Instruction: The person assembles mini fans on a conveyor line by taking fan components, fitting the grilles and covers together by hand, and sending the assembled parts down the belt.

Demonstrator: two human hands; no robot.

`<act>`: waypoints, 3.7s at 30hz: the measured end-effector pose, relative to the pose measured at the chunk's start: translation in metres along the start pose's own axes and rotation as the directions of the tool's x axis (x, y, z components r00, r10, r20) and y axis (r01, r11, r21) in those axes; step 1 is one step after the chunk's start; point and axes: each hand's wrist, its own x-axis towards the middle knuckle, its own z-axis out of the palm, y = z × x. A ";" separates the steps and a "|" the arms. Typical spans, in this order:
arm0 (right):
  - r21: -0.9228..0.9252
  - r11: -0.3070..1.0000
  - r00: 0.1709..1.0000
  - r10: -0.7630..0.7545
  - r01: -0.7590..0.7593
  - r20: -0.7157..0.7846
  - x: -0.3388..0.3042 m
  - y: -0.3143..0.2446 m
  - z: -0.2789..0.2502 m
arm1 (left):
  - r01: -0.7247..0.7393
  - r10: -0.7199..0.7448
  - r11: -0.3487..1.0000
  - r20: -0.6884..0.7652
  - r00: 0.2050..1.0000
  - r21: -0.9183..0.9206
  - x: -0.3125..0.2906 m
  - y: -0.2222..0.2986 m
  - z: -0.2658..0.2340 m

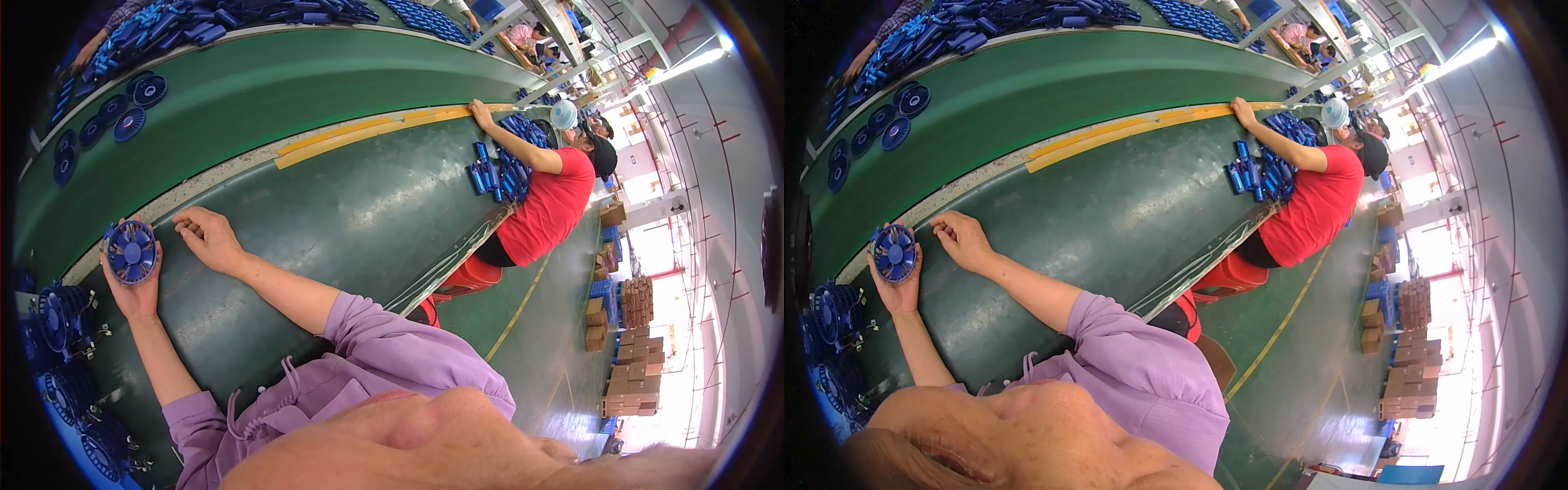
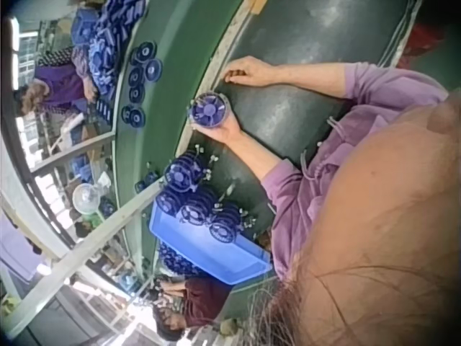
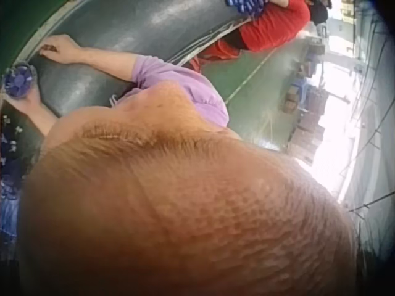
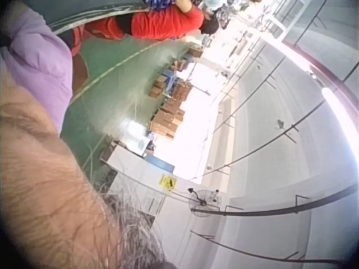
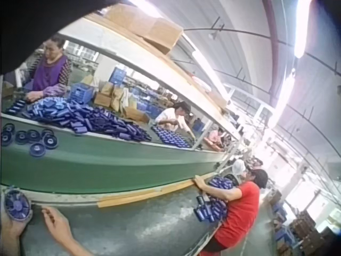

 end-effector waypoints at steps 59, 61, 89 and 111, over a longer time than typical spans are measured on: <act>-0.803 0.465 0.924 -0.108 0.374 0.368 0.284 0.098 -0.036 | -0.109 0.094 0.980 -0.097 0.991 -0.166 0.051 -0.015 0.024; -0.855 0.433 0.949 0.000 0.285 0.316 0.328 0.113 -0.030 | -0.115 0.100 0.978 -0.095 0.990 -0.175 0.052 -0.017 0.023; -0.222 0.953 0.702 0.014 0.206 0.712 0.223 0.023 -0.029 | -0.223 0.208 0.944 -0.084 0.974 -0.243 0.056 -0.012 0.010; -0.434 0.869 0.757 0.114 0.238 0.643 0.254 0.085 -0.011 | -0.287 0.273 0.943 -0.104 0.956 -0.169 0.058 -0.013 0.013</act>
